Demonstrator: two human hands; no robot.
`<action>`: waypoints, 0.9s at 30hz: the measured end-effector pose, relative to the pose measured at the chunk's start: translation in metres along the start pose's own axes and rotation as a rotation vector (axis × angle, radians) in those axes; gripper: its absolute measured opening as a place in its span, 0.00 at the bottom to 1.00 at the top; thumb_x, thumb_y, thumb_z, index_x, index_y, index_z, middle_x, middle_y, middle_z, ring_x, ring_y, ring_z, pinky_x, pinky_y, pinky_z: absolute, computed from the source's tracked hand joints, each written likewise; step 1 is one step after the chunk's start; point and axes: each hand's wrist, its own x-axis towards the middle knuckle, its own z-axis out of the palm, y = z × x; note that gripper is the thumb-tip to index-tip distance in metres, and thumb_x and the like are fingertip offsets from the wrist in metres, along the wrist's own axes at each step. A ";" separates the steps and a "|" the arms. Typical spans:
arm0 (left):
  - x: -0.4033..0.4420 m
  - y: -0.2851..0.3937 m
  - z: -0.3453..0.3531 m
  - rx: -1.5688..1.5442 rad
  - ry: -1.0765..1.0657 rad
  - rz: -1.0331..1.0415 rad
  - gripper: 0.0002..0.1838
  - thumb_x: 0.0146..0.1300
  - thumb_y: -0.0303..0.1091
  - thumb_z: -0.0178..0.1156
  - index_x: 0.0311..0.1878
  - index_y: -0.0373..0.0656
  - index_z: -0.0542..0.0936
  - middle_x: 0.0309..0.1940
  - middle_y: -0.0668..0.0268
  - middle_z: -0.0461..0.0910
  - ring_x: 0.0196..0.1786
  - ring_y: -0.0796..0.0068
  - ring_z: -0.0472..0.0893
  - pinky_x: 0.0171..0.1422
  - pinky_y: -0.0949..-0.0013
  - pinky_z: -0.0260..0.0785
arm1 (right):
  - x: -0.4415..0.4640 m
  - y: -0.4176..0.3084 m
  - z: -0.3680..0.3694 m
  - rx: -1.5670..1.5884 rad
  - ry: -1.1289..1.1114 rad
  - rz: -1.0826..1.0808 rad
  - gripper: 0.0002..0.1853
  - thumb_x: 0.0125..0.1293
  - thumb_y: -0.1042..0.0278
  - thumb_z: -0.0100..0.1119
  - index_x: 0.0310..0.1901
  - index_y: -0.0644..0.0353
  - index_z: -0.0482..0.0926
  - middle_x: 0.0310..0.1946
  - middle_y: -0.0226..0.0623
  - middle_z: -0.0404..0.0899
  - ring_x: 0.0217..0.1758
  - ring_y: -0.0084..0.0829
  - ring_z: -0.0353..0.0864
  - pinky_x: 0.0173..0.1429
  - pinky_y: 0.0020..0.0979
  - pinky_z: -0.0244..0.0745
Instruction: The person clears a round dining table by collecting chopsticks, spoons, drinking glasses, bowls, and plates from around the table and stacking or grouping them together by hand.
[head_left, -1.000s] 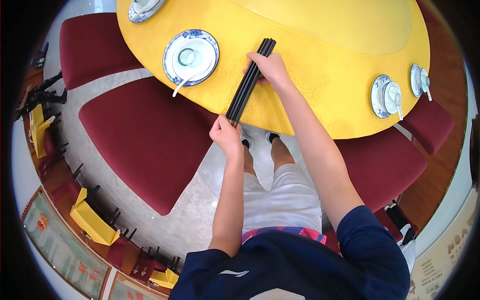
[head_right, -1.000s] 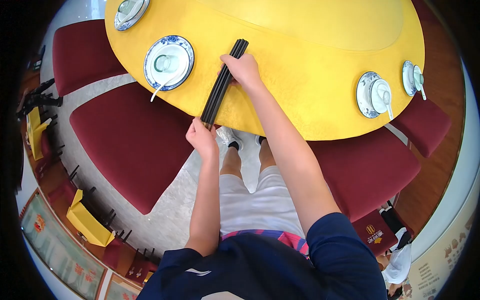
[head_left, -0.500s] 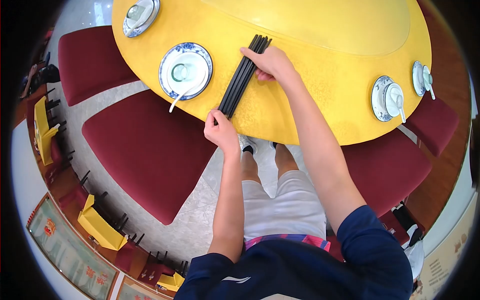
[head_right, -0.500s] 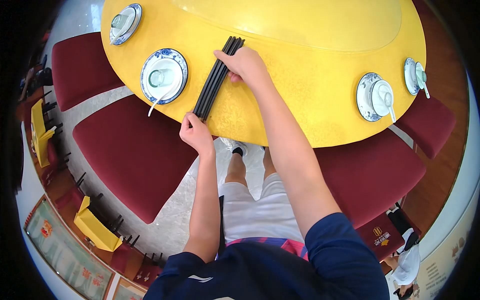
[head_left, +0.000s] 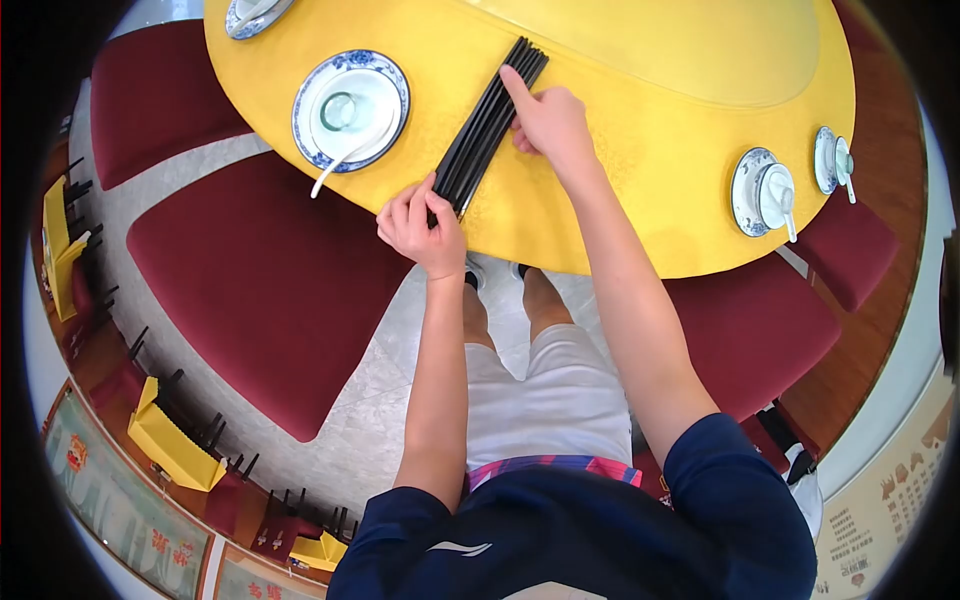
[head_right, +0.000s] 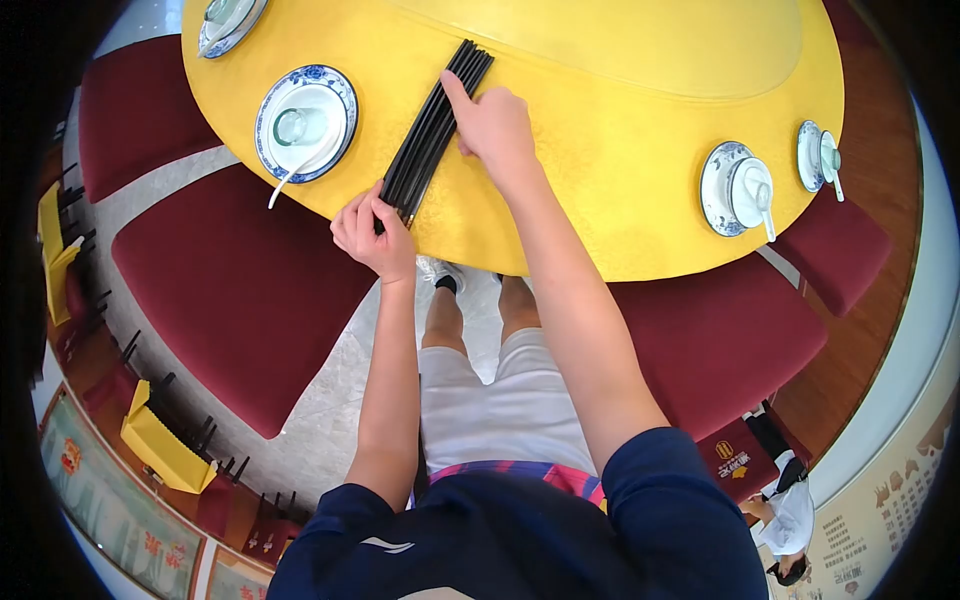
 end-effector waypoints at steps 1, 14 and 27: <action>0.001 0.000 -0.001 -0.023 -0.005 0.001 0.08 0.55 0.31 0.60 0.38 0.49 0.86 0.35 0.73 0.81 0.46 0.67 0.74 0.54 0.62 0.59 | -0.007 0.004 0.000 0.085 -0.024 0.027 0.35 0.66 0.38 0.55 0.20 0.69 0.79 0.14 0.42 0.80 0.18 0.32 0.82 0.32 0.32 0.80; 0.045 -0.003 -0.021 -0.209 -0.349 0.135 0.24 0.55 0.33 0.62 0.56 0.39 0.78 0.48 0.58 0.77 0.52 0.57 0.75 0.59 0.57 0.64 | -0.052 0.026 0.026 -0.031 -0.066 -0.085 0.28 0.73 0.49 0.48 0.24 0.65 0.80 0.11 0.40 0.77 0.16 0.35 0.82 0.29 0.36 0.78; 0.059 -0.010 -0.005 -0.237 -0.498 0.212 0.13 0.63 0.29 0.61 0.51 0.43 0.83 0.39 0.62 0.76 0.44 0.61 0.75 0.50 0.59 0.66 | -0.053 0.039 0.058 -0.131 0.175 -0.286 0.29 0.73 0.47 0.49 0.26 0.67 0.82 0.20 0.56 0.79 0.26 0.55 0.82 0.33 0.48 0.78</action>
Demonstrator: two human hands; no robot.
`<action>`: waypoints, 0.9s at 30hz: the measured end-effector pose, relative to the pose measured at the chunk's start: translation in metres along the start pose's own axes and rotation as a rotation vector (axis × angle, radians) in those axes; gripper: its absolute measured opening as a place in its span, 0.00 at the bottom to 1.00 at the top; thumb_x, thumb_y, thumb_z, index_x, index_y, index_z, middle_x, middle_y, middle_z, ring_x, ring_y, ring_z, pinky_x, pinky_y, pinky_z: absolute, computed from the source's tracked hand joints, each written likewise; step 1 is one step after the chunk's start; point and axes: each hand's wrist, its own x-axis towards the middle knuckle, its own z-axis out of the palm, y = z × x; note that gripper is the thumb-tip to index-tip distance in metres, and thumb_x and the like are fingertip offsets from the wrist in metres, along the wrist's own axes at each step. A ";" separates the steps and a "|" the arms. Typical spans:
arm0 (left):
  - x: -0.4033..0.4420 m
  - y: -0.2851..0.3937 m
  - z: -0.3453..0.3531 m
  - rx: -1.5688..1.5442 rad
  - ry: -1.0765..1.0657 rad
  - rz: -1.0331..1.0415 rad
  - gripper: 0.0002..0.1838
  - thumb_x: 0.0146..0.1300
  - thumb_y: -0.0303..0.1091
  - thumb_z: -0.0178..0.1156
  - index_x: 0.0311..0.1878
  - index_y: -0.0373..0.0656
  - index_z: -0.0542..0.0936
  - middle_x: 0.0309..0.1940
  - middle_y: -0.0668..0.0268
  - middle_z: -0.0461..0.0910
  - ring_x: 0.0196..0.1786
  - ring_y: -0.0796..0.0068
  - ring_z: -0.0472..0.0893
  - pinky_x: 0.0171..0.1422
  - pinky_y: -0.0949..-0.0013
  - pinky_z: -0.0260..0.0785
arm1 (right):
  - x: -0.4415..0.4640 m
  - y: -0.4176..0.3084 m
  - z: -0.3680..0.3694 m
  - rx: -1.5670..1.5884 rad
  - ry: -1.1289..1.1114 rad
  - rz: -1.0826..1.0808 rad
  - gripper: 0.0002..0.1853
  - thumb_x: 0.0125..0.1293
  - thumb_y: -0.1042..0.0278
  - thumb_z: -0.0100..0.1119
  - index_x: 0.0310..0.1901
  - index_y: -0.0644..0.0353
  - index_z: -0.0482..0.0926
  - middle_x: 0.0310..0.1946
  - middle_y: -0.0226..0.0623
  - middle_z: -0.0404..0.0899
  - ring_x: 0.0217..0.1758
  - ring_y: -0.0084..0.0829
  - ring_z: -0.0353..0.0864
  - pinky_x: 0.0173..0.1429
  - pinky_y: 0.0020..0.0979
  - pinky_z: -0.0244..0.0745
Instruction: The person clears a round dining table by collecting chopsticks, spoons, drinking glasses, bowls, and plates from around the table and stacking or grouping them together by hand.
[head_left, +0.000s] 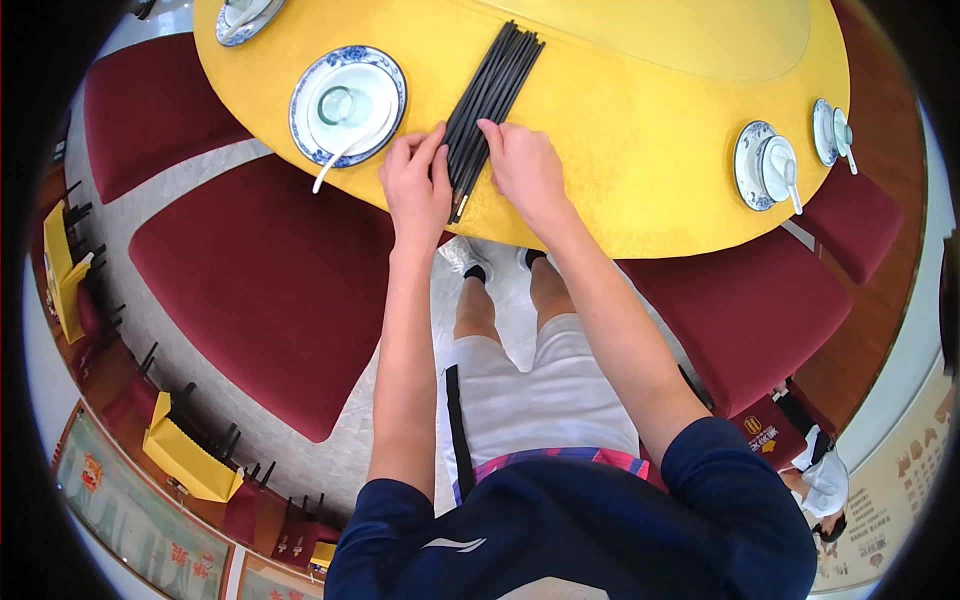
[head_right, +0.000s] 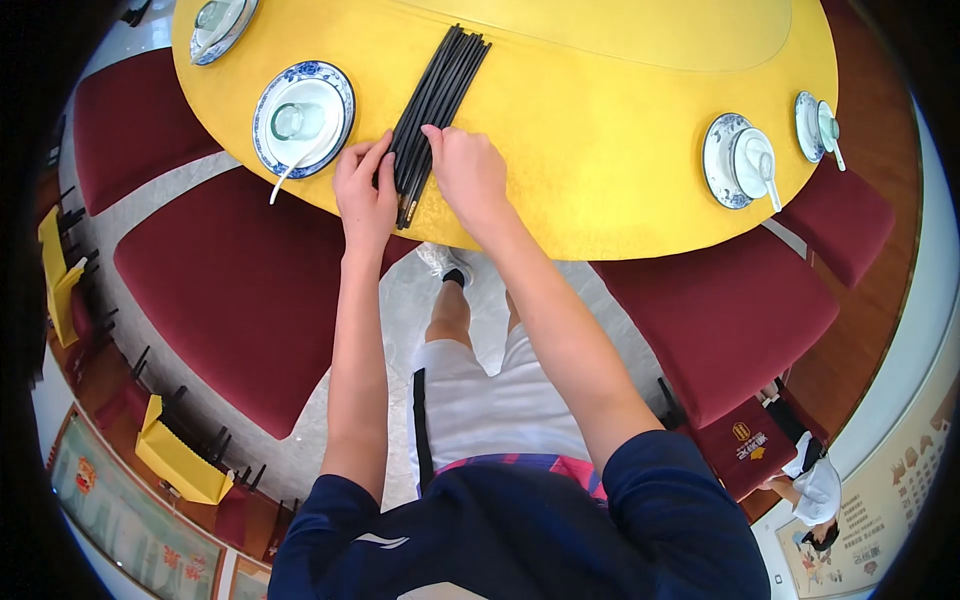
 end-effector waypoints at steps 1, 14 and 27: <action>0.001 0.001 0.003 0.002 0.013 0.010 0.13 0.63 0.30 0.62 0.51 0.43 0.83 0.39 0.62 0.76 0.44 0.62 0.76 0.49 0.60 0.65 | 0.000 -0.001 -0.001 0.003 0.003 -0.001 0.29 0.73 0.47 0.49 0.26 0.67 0.82 0.20 0.56 0.79 0.26 0.55 0.82 0.33 0.48 0.78; -0.037 0.036 -0.092 -0.106 0.019 -0.023 0.14 0.62 0.28 0.63 0.51 0.39 0.80 0.45 0.57 0.76 0.51 0.56 0.75 0.55 0.60 0.69 | -0.079 0.048 -0.051 0.003 -0.173 0.148 0.29 0.73 0.43 0.42 0.34 0.63 0.81 0.28 0.52 0.82 0.37 0.54 0.83 0.44 0.47 0.76; 0.001 -0.030 -0.180 0.069 0.177 -0.207 0.20 0.66 0.40 0.61 0.50 0.32 0.77 0.45 0.50 0.78 0.48 0.54 0.78 0.55 0.58 0.71 | -0.303 0.117 -0.116 0.278 0.057 0.494 0.27 0.76 0.48 0.43 0.32 0.65 0.79 0.18 0.38 0.78 0.18 0.27 0.79 0.21 0.29 0.75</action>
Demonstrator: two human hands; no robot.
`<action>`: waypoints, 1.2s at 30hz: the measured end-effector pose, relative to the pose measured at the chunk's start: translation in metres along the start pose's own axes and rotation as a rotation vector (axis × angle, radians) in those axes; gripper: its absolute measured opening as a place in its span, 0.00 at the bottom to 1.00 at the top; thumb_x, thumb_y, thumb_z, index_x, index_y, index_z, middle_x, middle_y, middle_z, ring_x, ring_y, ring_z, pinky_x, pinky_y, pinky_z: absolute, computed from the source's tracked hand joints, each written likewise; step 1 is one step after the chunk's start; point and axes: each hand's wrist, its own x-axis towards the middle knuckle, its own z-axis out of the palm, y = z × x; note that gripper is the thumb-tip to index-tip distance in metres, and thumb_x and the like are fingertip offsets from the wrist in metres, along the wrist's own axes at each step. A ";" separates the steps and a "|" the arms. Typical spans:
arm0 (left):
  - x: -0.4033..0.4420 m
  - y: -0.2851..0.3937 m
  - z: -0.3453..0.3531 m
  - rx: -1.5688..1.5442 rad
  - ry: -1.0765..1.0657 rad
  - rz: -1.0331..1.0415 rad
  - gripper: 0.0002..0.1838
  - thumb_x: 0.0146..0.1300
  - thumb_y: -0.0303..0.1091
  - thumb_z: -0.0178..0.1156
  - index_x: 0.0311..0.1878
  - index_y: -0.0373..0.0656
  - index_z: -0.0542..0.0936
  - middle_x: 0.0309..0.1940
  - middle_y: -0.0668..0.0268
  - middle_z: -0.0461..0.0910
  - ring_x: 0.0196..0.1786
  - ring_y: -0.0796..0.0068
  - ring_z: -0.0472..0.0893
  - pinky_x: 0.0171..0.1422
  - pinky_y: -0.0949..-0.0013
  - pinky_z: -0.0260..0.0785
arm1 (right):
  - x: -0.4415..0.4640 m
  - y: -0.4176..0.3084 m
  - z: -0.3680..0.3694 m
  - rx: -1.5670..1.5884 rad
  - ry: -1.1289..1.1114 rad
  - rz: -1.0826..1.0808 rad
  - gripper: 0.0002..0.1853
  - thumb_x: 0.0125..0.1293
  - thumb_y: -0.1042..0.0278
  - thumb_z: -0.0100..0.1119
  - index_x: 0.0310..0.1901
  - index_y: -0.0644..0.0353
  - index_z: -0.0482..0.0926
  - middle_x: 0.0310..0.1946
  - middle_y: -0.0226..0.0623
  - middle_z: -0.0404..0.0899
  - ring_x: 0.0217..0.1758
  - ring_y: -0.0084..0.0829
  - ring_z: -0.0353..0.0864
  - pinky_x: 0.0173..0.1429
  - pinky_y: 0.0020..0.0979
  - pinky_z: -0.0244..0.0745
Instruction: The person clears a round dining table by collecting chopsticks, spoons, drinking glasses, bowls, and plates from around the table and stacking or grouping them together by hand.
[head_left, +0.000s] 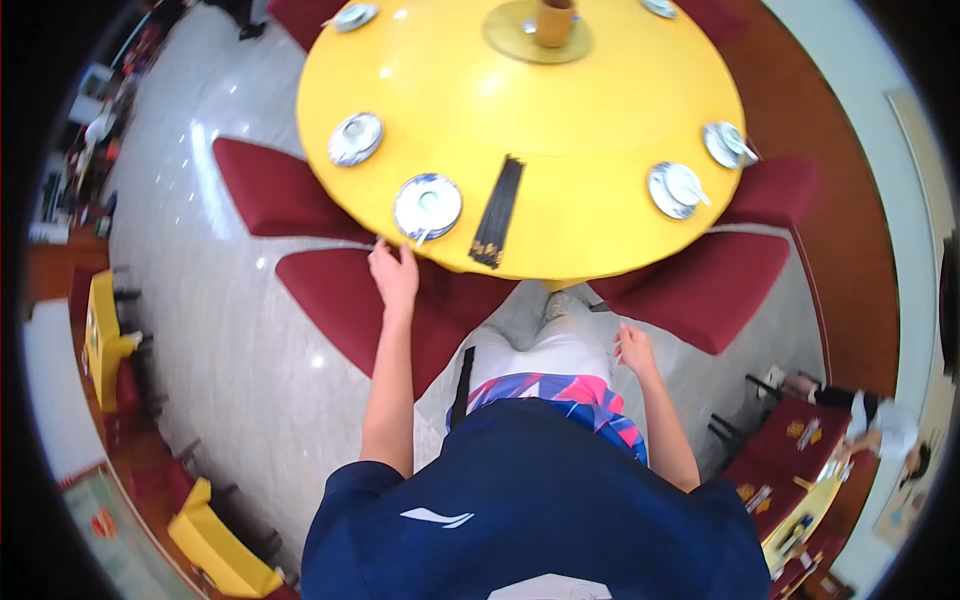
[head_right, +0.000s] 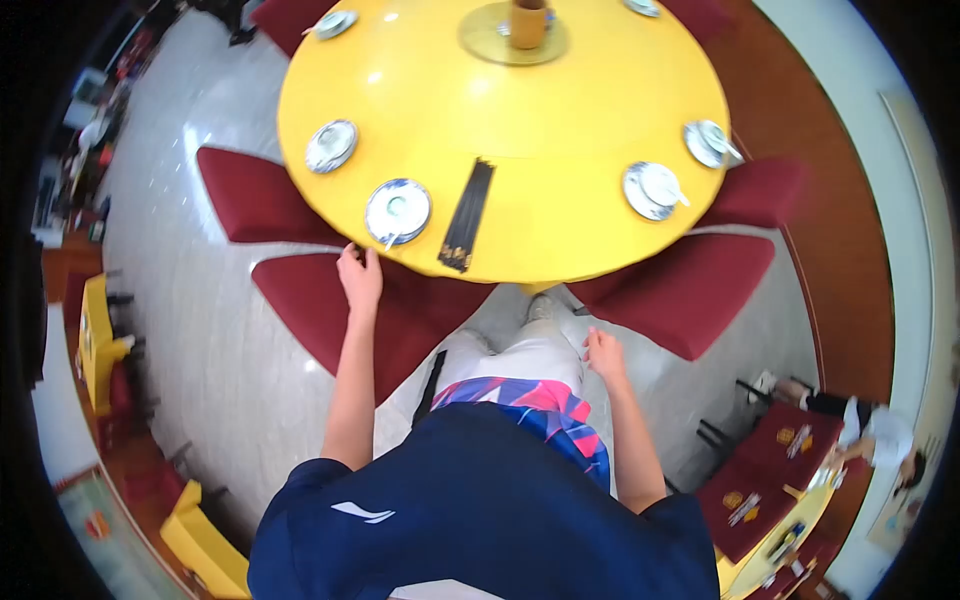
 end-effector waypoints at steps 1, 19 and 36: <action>0.007 -0.009 0.012 0.063 -0.015 -0.059 0.22 0.66 0.43 0.60 0.50 0.31 0.77 0.44 0.47 0.78 0.49 0.50 0.78 0.58 0.55 0.70 | -0.013 0.017 0.003 0.015 0.013 0.036 0.27 0.76 0.48 0.43 0.33 0.65 0.79 0.19 0.38 0.79 0.19 0.28 0.80 0.21 0.29 0.75; 0.020 0.004 0.061 -0.574 -0.617 -0.853 0.16 0.69 0.44 0.61 0.42 0.38 0.79 0.21 0.72 0.71 0.19 0.85 0.67 0.20 0.78 0.60 | -0.048 0.029 -0.055 -0.139 0.068 0.104 0.15 0.67 0.59 0.51 0.37 0.64 0.79 0.23 0.43 0.83 0.21 0.32 0.83 0.29 0.35 0.78; 0.005 0.016 0.092 -0.358 -0.461 -0.466 0.15 0.67 0.37 0.64 0.40 0.31 0.76 0.26 0.60 0.80 0.25 0.73 0.82 0.26 0.74 0.77 | 0.197 -0.056 -0.212 -0.179 0.442 -0.006 0.29 0.67 0.49 0.55 0.63 0.57 0.66 0.58 0.56 0.72 0.62 0.54 0.74 0.62 0.49 0.72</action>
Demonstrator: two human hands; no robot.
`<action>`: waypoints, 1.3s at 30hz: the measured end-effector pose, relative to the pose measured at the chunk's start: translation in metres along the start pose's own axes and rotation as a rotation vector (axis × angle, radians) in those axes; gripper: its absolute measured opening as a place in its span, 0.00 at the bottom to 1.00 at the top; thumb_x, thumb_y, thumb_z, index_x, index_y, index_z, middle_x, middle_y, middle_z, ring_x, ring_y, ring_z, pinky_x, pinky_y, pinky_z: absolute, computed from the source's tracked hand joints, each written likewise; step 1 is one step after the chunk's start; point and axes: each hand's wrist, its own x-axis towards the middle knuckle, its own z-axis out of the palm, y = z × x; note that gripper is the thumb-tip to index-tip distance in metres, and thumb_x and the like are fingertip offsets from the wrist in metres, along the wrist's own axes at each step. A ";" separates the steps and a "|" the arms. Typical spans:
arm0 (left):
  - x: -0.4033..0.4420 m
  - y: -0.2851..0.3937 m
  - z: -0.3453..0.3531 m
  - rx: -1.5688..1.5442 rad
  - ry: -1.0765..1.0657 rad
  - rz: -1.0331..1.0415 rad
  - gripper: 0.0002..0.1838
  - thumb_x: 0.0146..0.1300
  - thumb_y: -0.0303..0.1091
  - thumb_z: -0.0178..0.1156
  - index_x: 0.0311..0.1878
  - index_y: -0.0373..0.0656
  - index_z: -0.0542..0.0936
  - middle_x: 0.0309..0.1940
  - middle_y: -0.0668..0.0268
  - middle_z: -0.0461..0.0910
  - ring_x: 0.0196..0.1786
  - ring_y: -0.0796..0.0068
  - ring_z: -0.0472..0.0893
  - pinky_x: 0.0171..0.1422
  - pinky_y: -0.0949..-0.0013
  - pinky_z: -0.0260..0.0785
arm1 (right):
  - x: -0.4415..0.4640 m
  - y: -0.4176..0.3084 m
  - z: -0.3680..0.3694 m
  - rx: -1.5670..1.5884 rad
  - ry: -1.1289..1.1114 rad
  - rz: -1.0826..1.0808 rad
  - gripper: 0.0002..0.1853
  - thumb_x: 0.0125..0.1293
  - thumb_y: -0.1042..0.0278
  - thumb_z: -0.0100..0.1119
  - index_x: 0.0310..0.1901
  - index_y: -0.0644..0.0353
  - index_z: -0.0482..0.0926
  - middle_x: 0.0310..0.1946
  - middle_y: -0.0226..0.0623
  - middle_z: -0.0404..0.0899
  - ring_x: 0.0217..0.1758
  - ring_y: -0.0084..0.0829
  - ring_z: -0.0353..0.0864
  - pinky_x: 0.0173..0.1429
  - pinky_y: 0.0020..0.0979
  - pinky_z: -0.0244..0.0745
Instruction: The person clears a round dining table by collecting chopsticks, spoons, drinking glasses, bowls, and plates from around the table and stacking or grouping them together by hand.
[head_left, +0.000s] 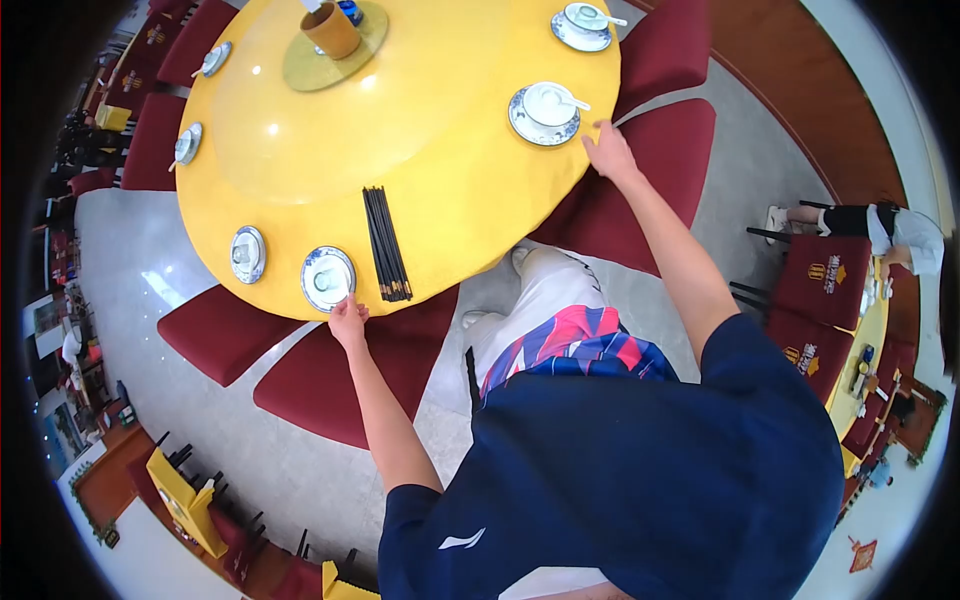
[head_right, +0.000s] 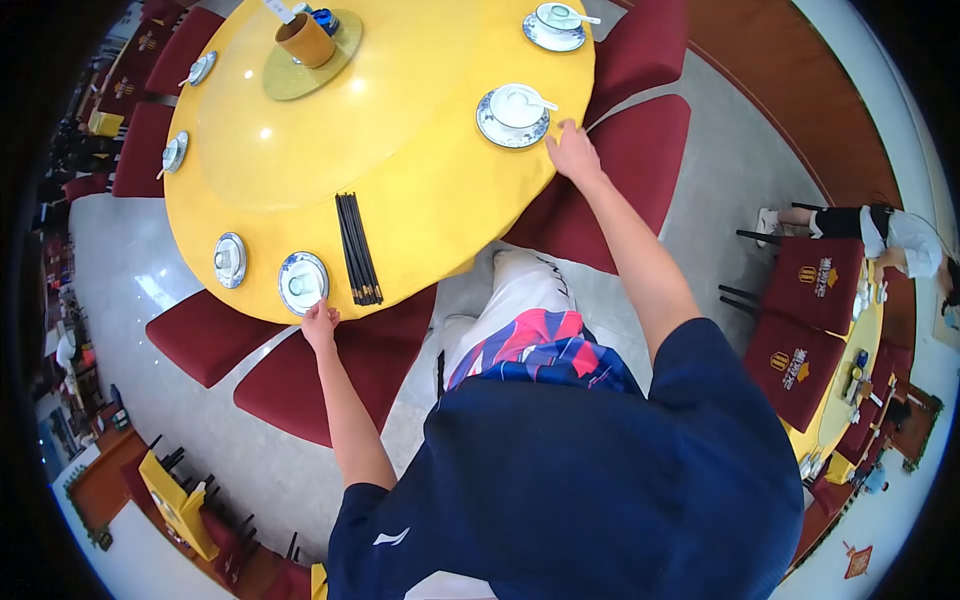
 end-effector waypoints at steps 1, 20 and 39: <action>-0.005 0.000 -0.003 0.004 -0.015 -0.030 0.16 0.67 0.36 0.64 0.42 0.29 0.76 0.27 0.58 0.81 0.27 0.71 0.83 0.29 0.72 0.79 | 0.013 -0.007 -0.002 -0.018 0.045 0.002 0.31 0.68 0.48 0.55 0.65 0.58 0.64 0.58 0.57 0.72 0.60 0.55 0.75 0.61 0.49 0.73; -0.248 0.065 0.103 -0.708 -0.798 -0.201 0.20 0.71 0.27 0.53 0.64 0.34 0.69 0.49 0.47 0.82 0.53 0.57 0.83 0.67 0.55 0.69 | 0.062 -0.012 -0.011 -0.129 0.182 0.000 0.16 0.71 0.57 0.49 0.44 0.61 0.80 0.40 0.48 0.85 0.45 0.45 0.86 0.48 0.44 0.79; -0.263 0.195 0.034 -0.920 -1.231 0.185 0.49 0.66 0.15 0.49 0.78 0.57 0.30 0.63 0.37 0.70 0.60 0.46 0.78 0.58 0.49 0.78 | -0.293 -0.158 -0.054 1.883 -1.372 -0.210 0.15 0.78 0.59 0.34 0.37 0.56 0.67 0.19 0.28 0.68 0.19 0.23 0.64 0.28 0.25 0.57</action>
